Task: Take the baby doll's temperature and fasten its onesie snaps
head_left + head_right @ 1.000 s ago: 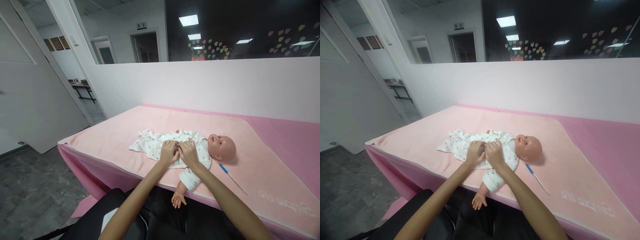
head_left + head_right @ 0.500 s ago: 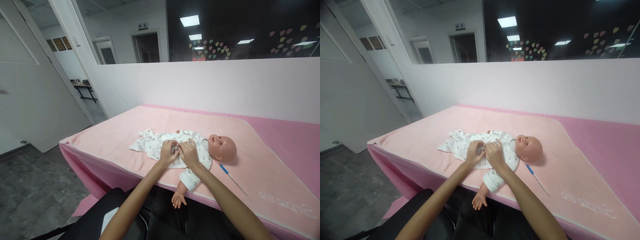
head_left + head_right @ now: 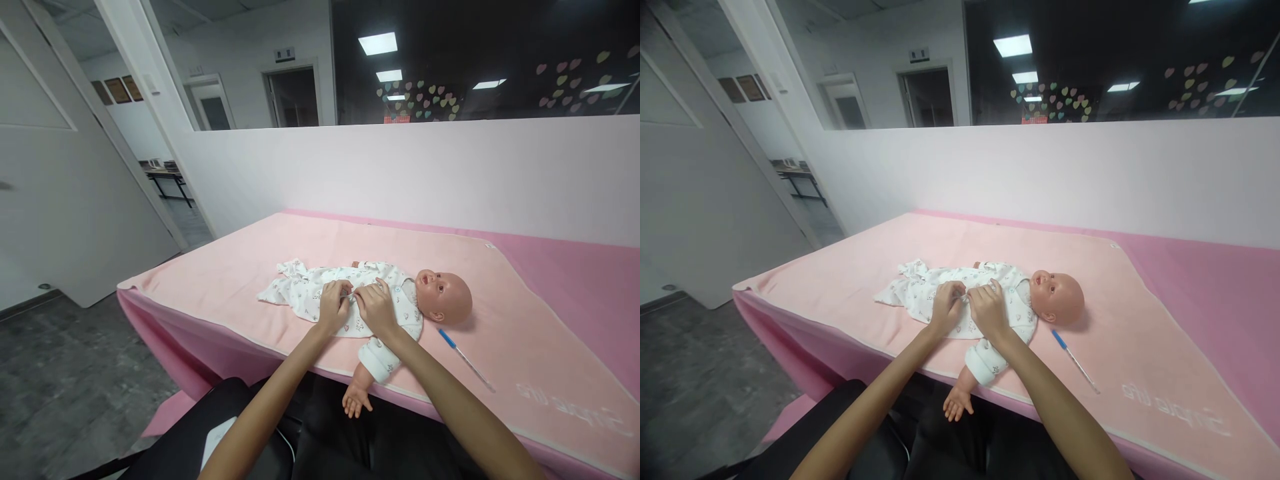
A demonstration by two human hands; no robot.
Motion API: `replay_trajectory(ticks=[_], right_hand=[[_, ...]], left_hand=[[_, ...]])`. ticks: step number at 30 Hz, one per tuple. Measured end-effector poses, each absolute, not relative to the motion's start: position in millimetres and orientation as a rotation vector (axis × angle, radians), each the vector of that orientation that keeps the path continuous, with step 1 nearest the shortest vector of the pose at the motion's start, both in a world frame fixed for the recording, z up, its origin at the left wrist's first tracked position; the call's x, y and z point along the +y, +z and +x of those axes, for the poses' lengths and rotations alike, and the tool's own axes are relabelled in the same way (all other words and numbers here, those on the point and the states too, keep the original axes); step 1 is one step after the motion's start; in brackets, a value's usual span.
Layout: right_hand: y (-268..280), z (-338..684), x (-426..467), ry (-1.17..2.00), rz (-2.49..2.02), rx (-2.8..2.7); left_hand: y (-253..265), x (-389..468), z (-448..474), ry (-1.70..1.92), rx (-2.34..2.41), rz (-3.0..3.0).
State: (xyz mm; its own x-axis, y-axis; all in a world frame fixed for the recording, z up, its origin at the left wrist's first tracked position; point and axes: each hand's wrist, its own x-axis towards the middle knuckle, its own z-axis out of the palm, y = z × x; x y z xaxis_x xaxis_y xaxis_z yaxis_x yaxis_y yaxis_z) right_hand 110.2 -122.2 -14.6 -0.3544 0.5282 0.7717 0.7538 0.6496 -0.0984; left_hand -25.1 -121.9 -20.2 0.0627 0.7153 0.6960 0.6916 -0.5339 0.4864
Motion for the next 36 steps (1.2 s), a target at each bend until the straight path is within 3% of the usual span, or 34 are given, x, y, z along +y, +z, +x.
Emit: replay_trajectory(ticks=[21, 28, 36], right_hand=[[-13, 111, -123, -0.349, -1.067, -1.925], [-12, 111, -122, -0.36, -1.196, -1.871], [-12, 112, -120, -0.369, -1.288, -1.854]], left_hand=[[-8, -124, -39, 1.643, 1.723, 2.219], [-8, -122, -40, 1.448, 1.66, 2.386], [-12, -115, -44, 1.575, 1.927, 2.113]])
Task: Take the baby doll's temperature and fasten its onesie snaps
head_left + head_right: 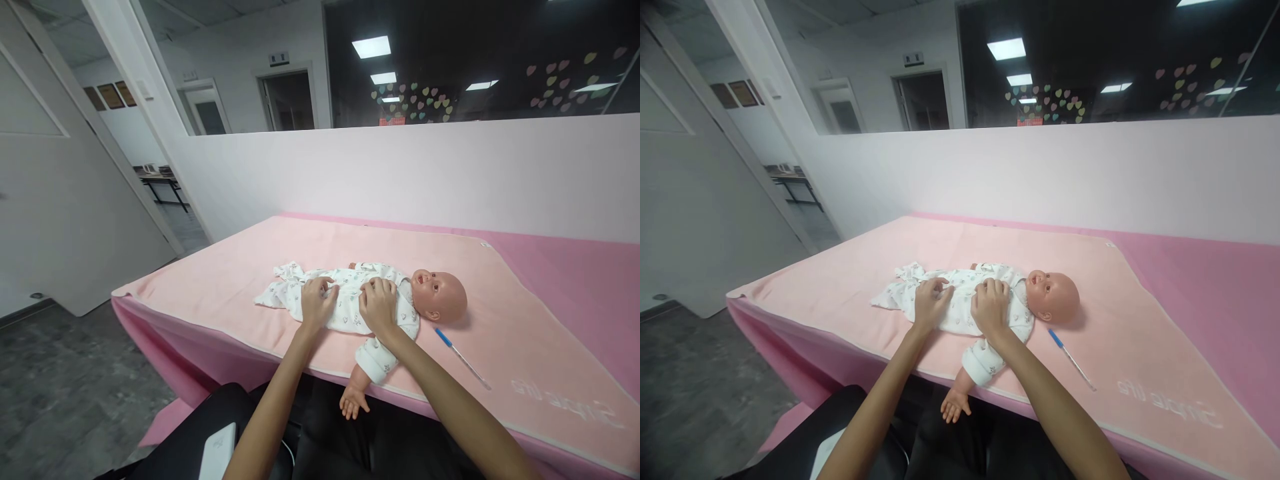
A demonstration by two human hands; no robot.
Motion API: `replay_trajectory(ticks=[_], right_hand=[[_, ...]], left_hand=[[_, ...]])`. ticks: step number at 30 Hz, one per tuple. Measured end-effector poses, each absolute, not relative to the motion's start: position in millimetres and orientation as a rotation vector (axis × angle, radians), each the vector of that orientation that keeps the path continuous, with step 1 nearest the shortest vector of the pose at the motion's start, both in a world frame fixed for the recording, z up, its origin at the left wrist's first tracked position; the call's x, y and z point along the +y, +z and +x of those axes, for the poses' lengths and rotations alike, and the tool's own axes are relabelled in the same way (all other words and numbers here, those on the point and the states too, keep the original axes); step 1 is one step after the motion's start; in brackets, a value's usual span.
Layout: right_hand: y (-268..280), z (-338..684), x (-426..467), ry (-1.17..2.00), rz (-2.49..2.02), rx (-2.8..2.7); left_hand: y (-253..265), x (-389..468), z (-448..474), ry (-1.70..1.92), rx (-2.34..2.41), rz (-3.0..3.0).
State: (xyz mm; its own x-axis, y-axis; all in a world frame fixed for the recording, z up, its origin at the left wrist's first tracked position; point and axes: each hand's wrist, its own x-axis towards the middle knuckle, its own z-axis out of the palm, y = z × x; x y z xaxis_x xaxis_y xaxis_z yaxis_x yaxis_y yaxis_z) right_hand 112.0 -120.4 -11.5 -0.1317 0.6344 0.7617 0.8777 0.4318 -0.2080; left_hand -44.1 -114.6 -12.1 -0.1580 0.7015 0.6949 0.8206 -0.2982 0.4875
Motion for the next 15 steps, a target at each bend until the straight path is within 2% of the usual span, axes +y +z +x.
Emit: replay_trajectory(ticks=[5, 9, 12, 15], right_hand=[[-1, 119, -135, -0.385, -1.23, -1.822], [-2, 157, -171, -0.35, -1.254, -1.827], [-19, 206, -208, -0.3, -1.428, -1.717], [-45, 253, -242, -0.419, -1.747, -1.568]], left_hand=[[-12, -111, -46, -1.454, -1.779, -1.843], [-8, -107, -48, -1.641, -1.762, -1.751], [-1, -103, -42, -1.775, -1.706, -1.735], [7, -97, -26, -1.752, -1.609, -1.87]])
